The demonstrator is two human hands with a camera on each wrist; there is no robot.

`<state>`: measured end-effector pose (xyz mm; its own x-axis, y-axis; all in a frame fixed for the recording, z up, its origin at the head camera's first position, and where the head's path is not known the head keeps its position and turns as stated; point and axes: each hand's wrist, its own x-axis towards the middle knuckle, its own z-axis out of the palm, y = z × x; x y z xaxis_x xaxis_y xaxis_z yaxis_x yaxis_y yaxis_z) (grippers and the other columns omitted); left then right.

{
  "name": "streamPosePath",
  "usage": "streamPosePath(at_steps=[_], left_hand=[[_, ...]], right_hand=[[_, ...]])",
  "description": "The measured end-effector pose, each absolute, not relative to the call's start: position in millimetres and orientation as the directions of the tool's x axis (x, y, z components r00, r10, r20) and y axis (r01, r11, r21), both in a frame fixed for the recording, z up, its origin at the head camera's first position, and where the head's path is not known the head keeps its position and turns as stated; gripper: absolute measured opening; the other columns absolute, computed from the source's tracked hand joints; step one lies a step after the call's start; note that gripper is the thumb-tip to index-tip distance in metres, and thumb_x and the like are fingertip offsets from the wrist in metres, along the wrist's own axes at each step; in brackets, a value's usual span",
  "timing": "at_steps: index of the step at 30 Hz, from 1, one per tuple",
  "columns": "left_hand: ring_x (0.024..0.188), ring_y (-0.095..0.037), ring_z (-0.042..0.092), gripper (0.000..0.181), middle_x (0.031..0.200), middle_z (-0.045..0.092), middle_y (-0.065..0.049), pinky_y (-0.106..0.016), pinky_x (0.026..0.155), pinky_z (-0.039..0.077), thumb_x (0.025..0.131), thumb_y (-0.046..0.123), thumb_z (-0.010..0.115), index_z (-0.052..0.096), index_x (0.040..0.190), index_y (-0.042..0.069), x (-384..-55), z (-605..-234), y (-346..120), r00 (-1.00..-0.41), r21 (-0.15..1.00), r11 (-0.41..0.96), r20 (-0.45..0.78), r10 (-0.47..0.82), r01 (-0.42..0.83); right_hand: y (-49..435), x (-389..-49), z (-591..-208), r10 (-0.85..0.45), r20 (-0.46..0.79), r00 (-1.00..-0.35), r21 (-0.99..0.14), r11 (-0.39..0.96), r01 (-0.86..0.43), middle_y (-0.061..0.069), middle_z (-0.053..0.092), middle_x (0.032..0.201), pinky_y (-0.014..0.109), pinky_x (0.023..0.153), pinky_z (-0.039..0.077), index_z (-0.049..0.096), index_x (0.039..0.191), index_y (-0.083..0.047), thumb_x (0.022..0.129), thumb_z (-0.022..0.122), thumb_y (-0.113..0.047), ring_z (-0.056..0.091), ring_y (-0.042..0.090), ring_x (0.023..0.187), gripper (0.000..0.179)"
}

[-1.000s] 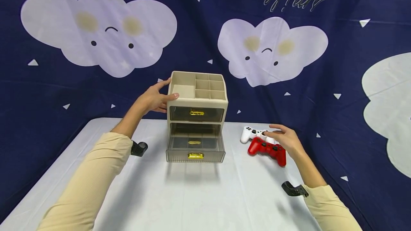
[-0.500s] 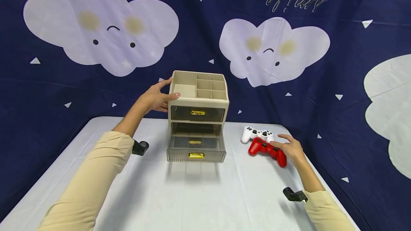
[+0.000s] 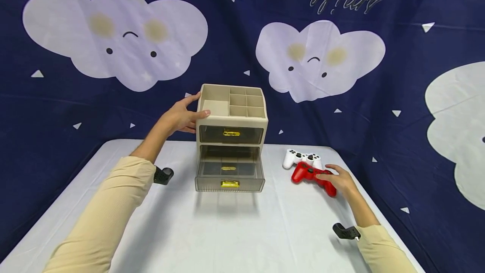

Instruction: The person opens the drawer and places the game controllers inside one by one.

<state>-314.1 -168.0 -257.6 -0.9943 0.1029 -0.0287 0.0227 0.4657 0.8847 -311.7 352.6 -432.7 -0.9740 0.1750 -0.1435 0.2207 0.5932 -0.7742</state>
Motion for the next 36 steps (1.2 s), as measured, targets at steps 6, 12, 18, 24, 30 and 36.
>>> streamPosePath(at_steps=[6, 12, 18, 24, 30, 36], left_hand=[[0.123, -0.044, 0.063, 0.089, 0.147, 0.05, -0.027, -0.053, 0.102, 0.054, 0.1, 0.036, 0.066, 0.006, 0.164, 0.037, -314.7, -256.6, -168.9, -0.994, 0.886, 0.463, -0.037, 0.107, 0.017], [0.123, -0.043, 0.063, 0.089, 0.146, 0.052, -0.027, -0.052, 0.101, 0.054, 0.099, 0.038, 0.067, 0.006, 0.164, 0.039, -315.2, -257.8, -168.1, -0.994, 0.882, 0.47, -0.035, 0.107, 0.019], [0.122, -0.043, 0.064, 0.089, 0.145, 0.054, -0.027, -0.052, 0.101, 0.054, 0.099, 0.037, 0.067, 0.006, 0.164, 0.038, -315.4, -257.1, -168.3, -0.994, 0.883, 0.468, -0.035, 0.105, 0.019], [0.122, -0.042, 0.064, 0.088, 0.145, 0.054, -0.027, -0.052, 0.1, 0.055, 0.099, 0.037, 0.067, 0.006, 0.164, 0.038, -316.3, -256.4, -168.1, -0.994, 0.882, 0.472, -0.041, 0.106, 0.014], [0.122, -0.042, 0.064, 0.087, 0.147, 0.052, -0.026, -0.051, 0.1, 0.055, 0.1, 0.037, 0.065, 0.006, 0.164, 0.039, -316.6, -255.9, -167.8, -0.993, 0.879, 0.477, -0.046, 0.109, 0.012], [0.123, -0.043, 0.063, 0.088, 0.147, 0.051, -0.026, -0.052, 0.101, 0.055, 0.1, 0.037, 0.066, 0.006, 0.164, 0.039, -316.6, -255.2, -169.0, -0.993, 0.882, 0.471, -0.046, 0.105, 0.009]], right_hand=[[350.5, -314.2, -436.2, 0.178, -0.136, -0.975, -0.749, 0.626, 0.219, 0.035, 0.04, 0.15, 0.051, 0.107, 0.042, 0.043, 0.15, -0.001, 0.087, 0.078, -0.031, 0.044, 0.045, 0.13, 0.079], [350.7, -315.4, -440.6, 0.17, -0.095, -0.981, -0.731, 0.657, 0.185, 0.034, 0.043, 0.148, 0.049, 0.106, 0.042, 0.047, 0.147, 0.001, 0.086, 0.078, -0.029, 0.045, 0.044, 0.13, 0.074], [349.6, -315.4, -443.4, 0.18, -0.077, -0.981, -0.722, 0.668, 0.18, 0.033, 0.048, 0.144, 0.044, 0.099, 0.044, 0.052, 0.143, 0.001, 0.084, 0.08, -0.03, 0.049, 0.043, 0.126, 0.072], [349.3, -313.3, -443.9, 0.211, -0.058, -0.976, -0.693, 0.695, 0.192, 0.031, 0.055, 0.137, 0.035, 0.087, 0.044, 0.059, 0.137, -0.001, 0.082, 0.082, -0.035, 0.054, 0.04, 0.118, 0.069], [347.5, -311.2, -442.9, 0.237, -0.039, -0.971, -0.675, 0.71, 0.201, 0.031, 0.059, 0.131, 0.034, 0.082, 0.043, 0.063, 0.13, -0.002, 0.079, 0.084, -0.037, 0.055, 0.04, 0.113, 0.065], [344.6, -308.3, -433.3, 0.236, -0.036, -0.971, -0.651, 0.732, 0.202, 0.032, 0.058, 0.132, 0.036, 0.083, 0.045, 0.063, 0.131, -0.002, 0.079, 0.083, -0.039, 0.055, 0.041, 0.113, 0.067]])
